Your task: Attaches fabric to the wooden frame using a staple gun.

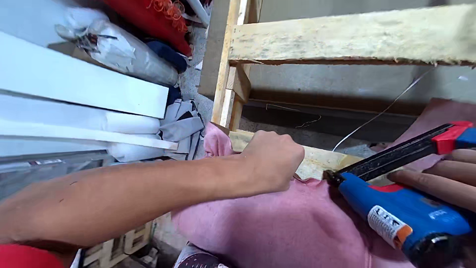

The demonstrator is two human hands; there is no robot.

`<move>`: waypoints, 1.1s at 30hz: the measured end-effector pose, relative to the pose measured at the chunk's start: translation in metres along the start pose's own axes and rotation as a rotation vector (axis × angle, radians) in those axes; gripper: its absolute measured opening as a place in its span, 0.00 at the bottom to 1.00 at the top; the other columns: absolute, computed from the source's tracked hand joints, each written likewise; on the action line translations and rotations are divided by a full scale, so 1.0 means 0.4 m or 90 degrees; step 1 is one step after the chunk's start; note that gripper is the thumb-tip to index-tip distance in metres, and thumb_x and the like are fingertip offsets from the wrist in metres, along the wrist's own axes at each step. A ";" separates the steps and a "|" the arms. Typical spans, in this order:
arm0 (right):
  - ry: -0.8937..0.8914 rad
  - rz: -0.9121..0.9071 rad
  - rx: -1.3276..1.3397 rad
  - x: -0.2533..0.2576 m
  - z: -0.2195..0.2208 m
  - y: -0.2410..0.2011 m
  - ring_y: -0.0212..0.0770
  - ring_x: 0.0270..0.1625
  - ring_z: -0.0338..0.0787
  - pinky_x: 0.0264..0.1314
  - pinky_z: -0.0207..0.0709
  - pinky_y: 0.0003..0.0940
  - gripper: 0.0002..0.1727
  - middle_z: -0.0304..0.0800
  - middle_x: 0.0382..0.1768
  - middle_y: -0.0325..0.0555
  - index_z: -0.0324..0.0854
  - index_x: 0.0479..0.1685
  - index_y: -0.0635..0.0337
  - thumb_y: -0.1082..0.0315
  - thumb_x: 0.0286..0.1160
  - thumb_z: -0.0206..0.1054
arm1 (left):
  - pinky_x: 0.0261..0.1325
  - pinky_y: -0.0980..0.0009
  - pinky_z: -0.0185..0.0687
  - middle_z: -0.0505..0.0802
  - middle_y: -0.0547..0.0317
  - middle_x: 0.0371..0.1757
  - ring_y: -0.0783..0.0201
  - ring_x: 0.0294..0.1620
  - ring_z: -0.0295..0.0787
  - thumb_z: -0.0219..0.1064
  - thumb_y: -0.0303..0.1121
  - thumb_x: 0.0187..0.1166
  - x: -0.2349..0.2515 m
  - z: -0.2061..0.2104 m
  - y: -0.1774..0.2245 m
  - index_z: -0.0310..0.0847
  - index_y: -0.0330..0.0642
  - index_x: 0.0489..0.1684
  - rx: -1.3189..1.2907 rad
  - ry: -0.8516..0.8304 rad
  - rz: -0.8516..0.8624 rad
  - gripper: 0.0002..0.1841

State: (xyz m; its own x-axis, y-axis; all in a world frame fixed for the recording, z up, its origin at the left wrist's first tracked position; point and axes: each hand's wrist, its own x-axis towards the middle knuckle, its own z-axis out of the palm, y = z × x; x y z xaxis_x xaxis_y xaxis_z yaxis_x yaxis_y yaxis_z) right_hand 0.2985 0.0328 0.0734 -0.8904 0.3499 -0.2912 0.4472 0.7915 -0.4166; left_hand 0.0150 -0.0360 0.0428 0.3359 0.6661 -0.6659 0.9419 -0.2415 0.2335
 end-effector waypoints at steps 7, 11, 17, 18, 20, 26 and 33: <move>0.062 -0.231 -0.113 0.152 -0.102 -0.025 0.32 0.29 0.86 0.27 0.78 0.40 0.17 0.81 0.20 0.23 0.92 0.34 0.36 0.46 0.43 0.69 | 0.28 0.49 0.77 0.88 0.59 0.29 0.53 0.33 0.87 0.82 0.38 0.57 -0.011 -0.001 -0.007 0.88 0.54 0.33 -0.020 0.054 0.035 0.10; 0.060 -0.344 -0.167 0.283 -0.108 -0.062 0.27 0.25 0.82 0.22 0.72 0.35 0.12 0.79 0.18 0.19 0.88 0.25 0.32 0.44 0.42 0.67 | 0.33 0.48 0.80 0.90 0.58 0.33 0.52 0.38 0.88 0.82 0.39 0.58 -0.017 0.011 -0.040 0.88 0.51 0.36 -0.047 0.107 0.075 0.12; 0.002 -0.366 -0.209 0.340 -0.063 -0.073 0.30 0.22 0.80 0.21 0.70 0.36 0.09 0.74 0.15 0.23 0.84 0.21 0.36 0.48 0.42 0.68 | 0.31 0.53 0.79 0.88 0.66 0.30 0.60 0.35 0.87 0.80 0.37 0.62 0.014 0.036 -0.116 0.89 0.56 0.32 -0.152 0.179 0.137 0.06; -0.002 -0.370 -0.213 0.346 -0.062 -0.071 0.31 0.22 0.80 0.21 0.70 0.36 0.09 0.73 0.15 0.23 0.84 0.21 0.37 0.48 0.43 0.68 | 0.30 0.54 0.78 0.88 0.66 0.29 0.60 0.35 0.86 0.78 0.36 0.65 0.016 0.035 -0.121 0.89 0.56 0.32 -0.159 0.186 0.139 0.05; -0.009 -0.383 -0.221 0.359 -0.061 -0.073 0.32 0.21 0.79 0.21 0.70 0.36 0.09 0.72 0.14 0.25 0.84 0.20 0.38 0.48 0.46 0.67 | 0.29 0.55 0.77 0.87 0.66 0.28 0.60 0.33 0.86 0.76 0.35 0.67 0.019 0.033 -0.126 0.87 0.55 0.32 -0.167 0.185 0.136 0.03; -0.032 -0.387 -0.245 0.382 -0.054 -0.081 0.37 0.18 0.77 0.20 0.66 0.38 0.12 0.70 0.12 0.30 0.78 0.15 0.45 0.50 0.53 0.65 | 0.26 0.56 0.73 0.84 0.65 0.23 0.60 0.28 0.84 0.78 0.41 0.64 0.024 0.030 -0.151 0.86 0.54 0.29 -0.142 0.201 0.105 0.07; -0.061 -0.375 -0.187 0.381 -0.075 -0.061 0.38 0.22 0.80 0.22 0.70 0.39 0.11 0.76 0.17 0.30 0.88 0.29 0.44 0.53 0.63 0.61 | 0.42 0.54 0.72 0.85 0.69 0.22 0.65 0.28 0.81 0.79 0.64 0.57 0.072 0.075 -0.203 0.87 0.56 0.29 -0.126 0.249 0.216 0.22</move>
State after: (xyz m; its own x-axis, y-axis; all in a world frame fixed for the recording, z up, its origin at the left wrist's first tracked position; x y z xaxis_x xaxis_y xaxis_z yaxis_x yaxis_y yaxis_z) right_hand 0.1494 0.0816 0.0650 -0.9615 -0.2183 -0.1670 -0.1657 0.9452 -0.2814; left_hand -0.0521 -0.0182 -0.0166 0.5619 0.7955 -0.2269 0.7510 -0.3756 0.5430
